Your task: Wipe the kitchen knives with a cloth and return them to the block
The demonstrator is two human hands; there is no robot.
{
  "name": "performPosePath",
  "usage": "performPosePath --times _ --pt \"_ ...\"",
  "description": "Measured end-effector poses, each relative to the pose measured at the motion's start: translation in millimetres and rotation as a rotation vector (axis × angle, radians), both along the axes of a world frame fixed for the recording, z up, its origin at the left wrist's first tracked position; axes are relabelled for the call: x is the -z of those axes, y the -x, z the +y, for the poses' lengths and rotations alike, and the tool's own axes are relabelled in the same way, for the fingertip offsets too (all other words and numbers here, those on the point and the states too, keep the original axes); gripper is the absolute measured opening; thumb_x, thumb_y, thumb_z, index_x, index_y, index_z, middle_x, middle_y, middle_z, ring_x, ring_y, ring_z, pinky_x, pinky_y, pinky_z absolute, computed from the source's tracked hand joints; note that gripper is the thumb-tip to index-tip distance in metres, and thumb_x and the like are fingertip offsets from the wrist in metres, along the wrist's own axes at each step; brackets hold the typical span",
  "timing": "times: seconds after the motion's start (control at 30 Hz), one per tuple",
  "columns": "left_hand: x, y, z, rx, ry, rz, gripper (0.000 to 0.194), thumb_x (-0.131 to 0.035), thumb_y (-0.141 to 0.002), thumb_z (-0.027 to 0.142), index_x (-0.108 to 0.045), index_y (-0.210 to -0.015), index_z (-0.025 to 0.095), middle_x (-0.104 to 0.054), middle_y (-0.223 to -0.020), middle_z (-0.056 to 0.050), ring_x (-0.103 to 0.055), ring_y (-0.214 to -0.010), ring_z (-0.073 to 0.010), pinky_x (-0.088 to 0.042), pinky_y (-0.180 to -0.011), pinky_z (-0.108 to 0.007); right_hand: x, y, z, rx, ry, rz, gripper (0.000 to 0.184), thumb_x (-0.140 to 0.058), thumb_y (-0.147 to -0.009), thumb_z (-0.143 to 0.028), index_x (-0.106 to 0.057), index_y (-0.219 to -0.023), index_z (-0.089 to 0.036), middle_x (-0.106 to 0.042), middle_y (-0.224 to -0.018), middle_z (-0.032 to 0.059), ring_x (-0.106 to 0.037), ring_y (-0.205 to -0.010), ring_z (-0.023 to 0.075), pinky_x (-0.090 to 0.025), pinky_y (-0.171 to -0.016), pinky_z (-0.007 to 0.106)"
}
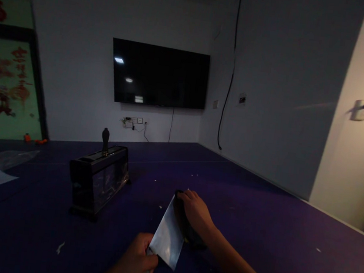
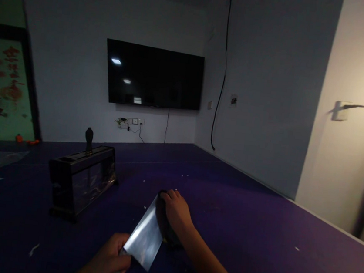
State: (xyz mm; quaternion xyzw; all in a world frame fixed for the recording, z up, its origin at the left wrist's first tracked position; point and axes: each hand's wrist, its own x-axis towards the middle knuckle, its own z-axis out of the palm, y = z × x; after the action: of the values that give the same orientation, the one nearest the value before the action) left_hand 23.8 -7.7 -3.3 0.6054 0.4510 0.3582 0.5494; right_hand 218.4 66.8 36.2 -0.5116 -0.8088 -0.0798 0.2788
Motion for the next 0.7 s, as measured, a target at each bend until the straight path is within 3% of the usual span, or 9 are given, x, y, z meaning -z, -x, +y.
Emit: performPosePath --times 0.47,0.7 --pt "10.8 0 4 -0.105 0.039 -0.104 0.024 -0.051 -0.052 0.012 -0.052 -0.076 0.015 -0.045 -0.04 0.008 -0.036 -0.033 -0.0062 -0.023 -0.035 -0.017 4.0 -8 -1 0.007 0.016 0.008 0.035 -0.037 -0.079 -0.007 -0.06 -0.101 -0.021 -0.06 -0.099 0.0061 -0.051 -0.092 0.019 -0.037 -0.08 0.028" --pt "5.5 1 0 -0.12 0.045 -0.061 0.027 -0.048 -0.051 0.012 -0.051 -0.079 0.013 -0.049 -0.043 0.006 -0.038 -0.036 -0.007 -0.024 -0.035 -0.017 1.3 -8 -5 0.03 -0.012 0.032 0.037 -0.036 -0.079 -0.006 -0.059 -0.102 -0.021 -0.059 -0.096 0.0063 -0.052 -0.091 0.019 -0.037 -0.08 0.028"
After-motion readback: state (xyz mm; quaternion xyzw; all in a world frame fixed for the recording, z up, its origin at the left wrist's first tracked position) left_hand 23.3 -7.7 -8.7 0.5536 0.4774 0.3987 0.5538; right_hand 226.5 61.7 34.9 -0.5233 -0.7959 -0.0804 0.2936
